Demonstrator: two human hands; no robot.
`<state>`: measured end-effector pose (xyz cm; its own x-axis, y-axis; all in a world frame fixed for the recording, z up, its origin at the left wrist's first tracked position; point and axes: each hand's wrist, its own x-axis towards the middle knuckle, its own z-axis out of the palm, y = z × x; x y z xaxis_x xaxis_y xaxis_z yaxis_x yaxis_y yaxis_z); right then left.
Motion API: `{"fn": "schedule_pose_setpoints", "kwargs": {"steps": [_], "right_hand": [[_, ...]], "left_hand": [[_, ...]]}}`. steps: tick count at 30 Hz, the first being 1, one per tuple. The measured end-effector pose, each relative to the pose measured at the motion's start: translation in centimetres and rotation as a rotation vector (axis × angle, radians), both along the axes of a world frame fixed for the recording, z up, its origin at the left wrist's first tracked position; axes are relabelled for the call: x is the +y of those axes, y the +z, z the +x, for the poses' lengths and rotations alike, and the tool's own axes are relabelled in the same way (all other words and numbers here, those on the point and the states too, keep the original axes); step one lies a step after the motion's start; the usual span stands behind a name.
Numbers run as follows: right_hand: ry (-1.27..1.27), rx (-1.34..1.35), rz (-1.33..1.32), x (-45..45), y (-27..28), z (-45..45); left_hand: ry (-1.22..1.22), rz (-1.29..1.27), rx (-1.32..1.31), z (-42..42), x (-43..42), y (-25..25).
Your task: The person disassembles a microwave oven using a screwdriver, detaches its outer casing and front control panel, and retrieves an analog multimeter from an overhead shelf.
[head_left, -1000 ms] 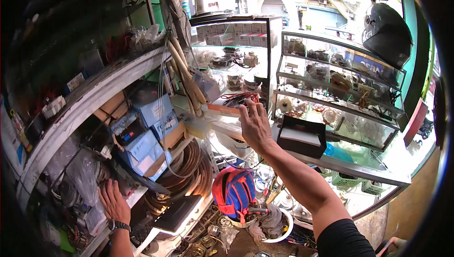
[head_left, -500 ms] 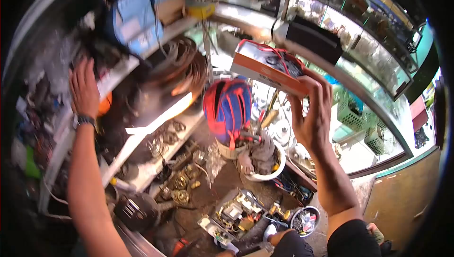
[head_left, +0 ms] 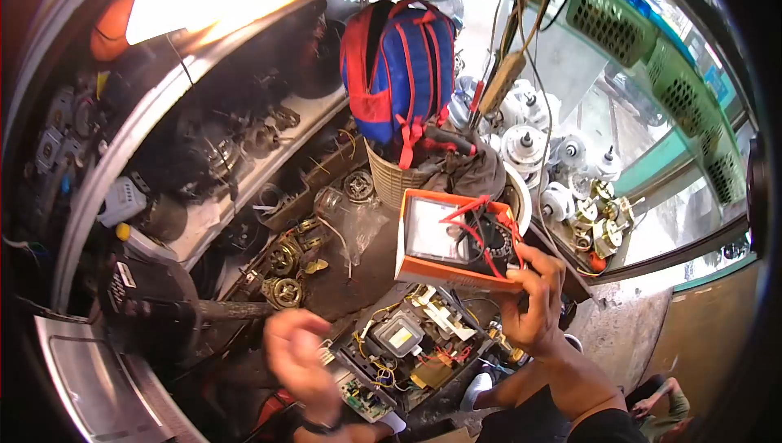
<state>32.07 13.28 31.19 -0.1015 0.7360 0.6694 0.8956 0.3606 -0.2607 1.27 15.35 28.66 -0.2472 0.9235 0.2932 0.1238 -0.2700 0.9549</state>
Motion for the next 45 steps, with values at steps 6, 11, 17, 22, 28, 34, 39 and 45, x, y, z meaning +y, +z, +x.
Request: {"fn": "schedule_pose_setpoints", "kwargs": {"steps": [6,11,17,22,28,34,39,45], "right_hand": [[0.159,0.063,-0.018,-7.8,-10.9,-3.3],[0.286,0.004,-0.051,-14.8,-16.1,-6.8],[0.396,0.08,-0.129,-18.6,-15.0,-8.3],[0.383,0.271,-0.123,-17.7,-13.3,-7.0],[0.343,0.089,-0.238,-12.6,-10.4,-6.8],[0.418,-0.028,-0.48,-11.0,-12.2,-5.8],[0.512,0.063,-0.435,-10.3,-13.0,-5.8],[0.533,0.948,-0.348,-10.6,-12.2,-4.2]], "left_hand": [[-0.538,-0.419,-0.498,4.9,-10.9,-8.4],[-0.52,-0.591,-0.967,4.5,-13.9,-12.8],[-0.529,-0.581,-0.896,2.4,-15.6,-13.6],[-0.519,-0.328,-0.565,0.7,-15.3,-13.6],[-0.612,-0.381,-0.544,2.2,-14.5,-15.4],[-0.495,-0.326,-0.525,3.6,-12.9,-15.6],[-0.461,-0.319,-0.439,3.4,-11.5,-16.8],[-0.383,-0.288,-0.484,3.0,-9.9,-16.4]]}}
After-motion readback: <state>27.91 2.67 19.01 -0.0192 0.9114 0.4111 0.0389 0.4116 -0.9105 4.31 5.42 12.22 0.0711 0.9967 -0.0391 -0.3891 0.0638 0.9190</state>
